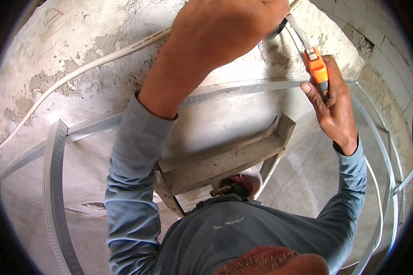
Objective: The person uses a utility knife and pliers to strip the insulation from electrical wires and then joins them inside a junction box by twisting them together by hand.
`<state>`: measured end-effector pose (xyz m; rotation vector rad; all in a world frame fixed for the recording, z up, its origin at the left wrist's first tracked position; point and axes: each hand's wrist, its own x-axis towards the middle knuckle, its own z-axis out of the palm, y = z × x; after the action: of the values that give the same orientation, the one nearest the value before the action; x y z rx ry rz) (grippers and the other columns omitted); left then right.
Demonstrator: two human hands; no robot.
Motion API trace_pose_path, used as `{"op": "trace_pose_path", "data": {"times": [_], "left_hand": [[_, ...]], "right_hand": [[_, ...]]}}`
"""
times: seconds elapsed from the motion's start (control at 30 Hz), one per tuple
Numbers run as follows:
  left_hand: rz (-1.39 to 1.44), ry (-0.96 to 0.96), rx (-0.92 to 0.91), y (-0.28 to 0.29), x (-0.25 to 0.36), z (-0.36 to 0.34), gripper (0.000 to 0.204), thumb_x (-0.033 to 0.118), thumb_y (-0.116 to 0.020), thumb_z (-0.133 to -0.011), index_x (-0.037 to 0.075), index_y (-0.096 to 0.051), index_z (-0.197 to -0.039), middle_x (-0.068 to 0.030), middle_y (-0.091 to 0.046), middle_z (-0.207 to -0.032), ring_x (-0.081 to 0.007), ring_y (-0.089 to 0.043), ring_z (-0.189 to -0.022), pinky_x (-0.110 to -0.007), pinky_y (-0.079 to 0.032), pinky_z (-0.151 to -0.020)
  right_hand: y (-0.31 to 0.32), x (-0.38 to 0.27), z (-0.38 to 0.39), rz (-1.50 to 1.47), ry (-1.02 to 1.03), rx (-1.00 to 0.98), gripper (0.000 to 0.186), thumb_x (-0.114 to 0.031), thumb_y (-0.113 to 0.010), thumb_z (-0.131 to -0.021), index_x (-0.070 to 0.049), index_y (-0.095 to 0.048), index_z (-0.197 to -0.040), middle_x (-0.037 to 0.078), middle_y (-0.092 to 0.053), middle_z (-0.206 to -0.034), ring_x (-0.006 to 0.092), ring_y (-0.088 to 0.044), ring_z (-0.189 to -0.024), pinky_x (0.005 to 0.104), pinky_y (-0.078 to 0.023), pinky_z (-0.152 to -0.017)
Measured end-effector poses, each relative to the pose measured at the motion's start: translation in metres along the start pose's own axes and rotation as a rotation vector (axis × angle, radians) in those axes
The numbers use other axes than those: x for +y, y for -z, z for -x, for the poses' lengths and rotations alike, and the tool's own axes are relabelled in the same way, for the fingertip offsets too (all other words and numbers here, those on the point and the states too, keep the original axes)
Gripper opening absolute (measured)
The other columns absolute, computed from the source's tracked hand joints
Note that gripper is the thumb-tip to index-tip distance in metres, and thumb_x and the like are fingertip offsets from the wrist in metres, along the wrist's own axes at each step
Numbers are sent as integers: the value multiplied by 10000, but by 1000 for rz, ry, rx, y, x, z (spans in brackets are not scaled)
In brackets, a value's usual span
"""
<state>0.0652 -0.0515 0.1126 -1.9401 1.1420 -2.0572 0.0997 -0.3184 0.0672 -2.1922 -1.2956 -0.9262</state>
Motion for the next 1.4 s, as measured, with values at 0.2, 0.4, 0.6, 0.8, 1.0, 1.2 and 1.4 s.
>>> {"op": "trace_pose_path", "data": {"times": [0.2,0.4,0.6,0.8,1.0,1.2,1.4], "left_hand": [[-71,-64,71,-12,-10,7,14,63,-630,-857,53,-624,-850,-56,-525,-820,-225,-540,-780,-330,-456,-727],[-101,-71,74,-9,-6,6,16,59,-621,-848,55,-632,-859,-51,-533,-806,-220,-552,-779,-329,-454,-726],[-131,-84,80,-11,-7,5,59,52,-630,-830,53,-647,-887,-50,-538,-803,-219,-553,-760,-324,-453,-707],[-208,-61,2,-2,-2,1,80,69,-644,-833,57,-657,-911,-48,-548,-809,-214,-557,-754,-321,-457,-701],[-256,-22,-70,1,2,-2,72,84,-634,-862,69,-660,-927,-48,-544,-834,-212,-559,-773,-320,-466,-715],[-248,11,-70,2,2,-3,68,64,-640,-854,60,-655,-920,-55,-526,-825,-217,-563,-778,-325,-468,-722],[-127,24,-20,3,4,-4,66,40,-650,-847,37,-645,-913,-69,-531,-834,-227,-573,-802,-337,-471,-749]], "right_hand": [[9,-10,3,-325,-123,-131,460,-311,-741,-958,-26,-571,-1277,72,-624,-1002,188,-582,-874,354,-485,-802],[1,2,4,-1015,-255,-334,566,-338,-750,-957,-4,-545,-1366,103,-641,-1062,154,-606,-869,304,-508,-752],[-57,12,5,-1898,-115,-475,591,-274,-707,-968,-24,-431,-1426,158,-539,-1137,214,-542,-848,353,-463,-680],[-64,21,-4,-1845,-58,-480,489,-233,-702,-956,18,-486,-1315,203,-574,-1213,267,-611,-926,387,-513,-725],[-6,19,22,-1240,-261,-231,319,-130,-724,-929,35,-608,-1176,203,-598,-1323,266,-681,-1069,369,-535,-949],[17,-2,37,65,198,193,410,45,-726,-765,32,-603,-1157,204,-588,-1218,349,-636,-1103,390,-503,-952],[1,5,10,804,204,481,351,52,-681,-848,-40,-631,-1183,133,-542,-1473,314,-540,-1305,446,-407,-1093]]}}
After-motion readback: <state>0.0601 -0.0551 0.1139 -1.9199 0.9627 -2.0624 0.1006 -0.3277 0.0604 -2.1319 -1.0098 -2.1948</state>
